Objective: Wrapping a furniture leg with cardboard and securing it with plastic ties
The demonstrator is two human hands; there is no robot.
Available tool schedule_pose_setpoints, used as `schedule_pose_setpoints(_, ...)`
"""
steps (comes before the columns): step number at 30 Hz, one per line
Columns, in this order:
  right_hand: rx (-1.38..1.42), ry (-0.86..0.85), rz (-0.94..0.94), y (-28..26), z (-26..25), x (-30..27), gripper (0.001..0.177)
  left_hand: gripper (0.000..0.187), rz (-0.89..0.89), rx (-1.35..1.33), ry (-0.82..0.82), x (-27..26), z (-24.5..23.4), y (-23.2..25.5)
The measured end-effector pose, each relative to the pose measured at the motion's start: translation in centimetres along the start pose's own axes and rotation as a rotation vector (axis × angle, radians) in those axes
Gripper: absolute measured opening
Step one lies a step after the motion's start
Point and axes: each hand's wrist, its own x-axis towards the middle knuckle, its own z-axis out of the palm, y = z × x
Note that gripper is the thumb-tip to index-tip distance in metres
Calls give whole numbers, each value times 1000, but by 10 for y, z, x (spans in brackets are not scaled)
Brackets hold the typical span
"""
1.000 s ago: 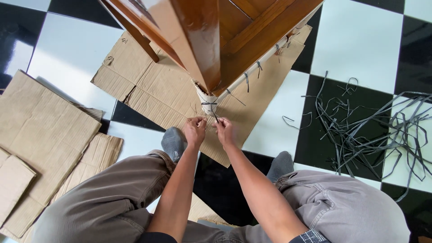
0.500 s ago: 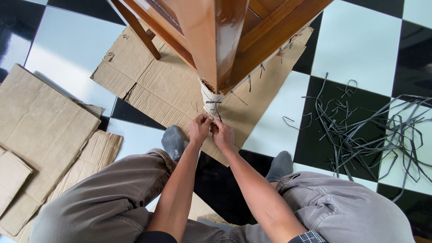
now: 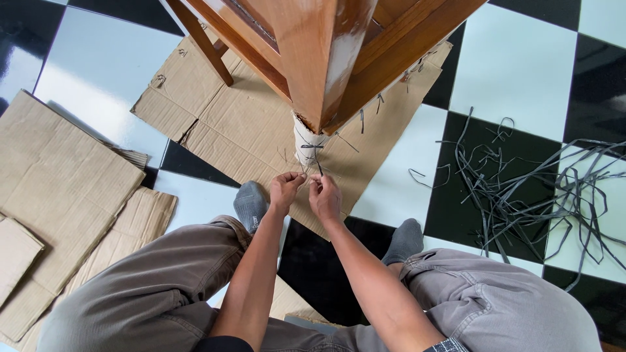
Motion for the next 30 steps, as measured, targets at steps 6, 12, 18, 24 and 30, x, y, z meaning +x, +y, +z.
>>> schedule_pose_setpoints(6, 79, -86, 52, -22, 0, 26, 15, 16, -15, 180, 0, 16, 6, -20)
schedule_pose_setpoints(12, 52, -180, 397, 52, 56, 45, 22, 14, -36, 241, 6, 37, 16, -42)
schedule_pose_setpoints(18, 62, -147, 194, 1, 23, 38, 22, 22, -32, 52, 7, 18, 11, -19)
schedule_pose_setpoints(24, 82, -151, 14, 2, 12, 26, 8, 24, 8, 1, -9, 15, 12, -9)
schedule_pose_setpoints(30, 88, -136, -5, 1, 4, 20, 4, 26, 11, -70, -26, 18, 12, -15)
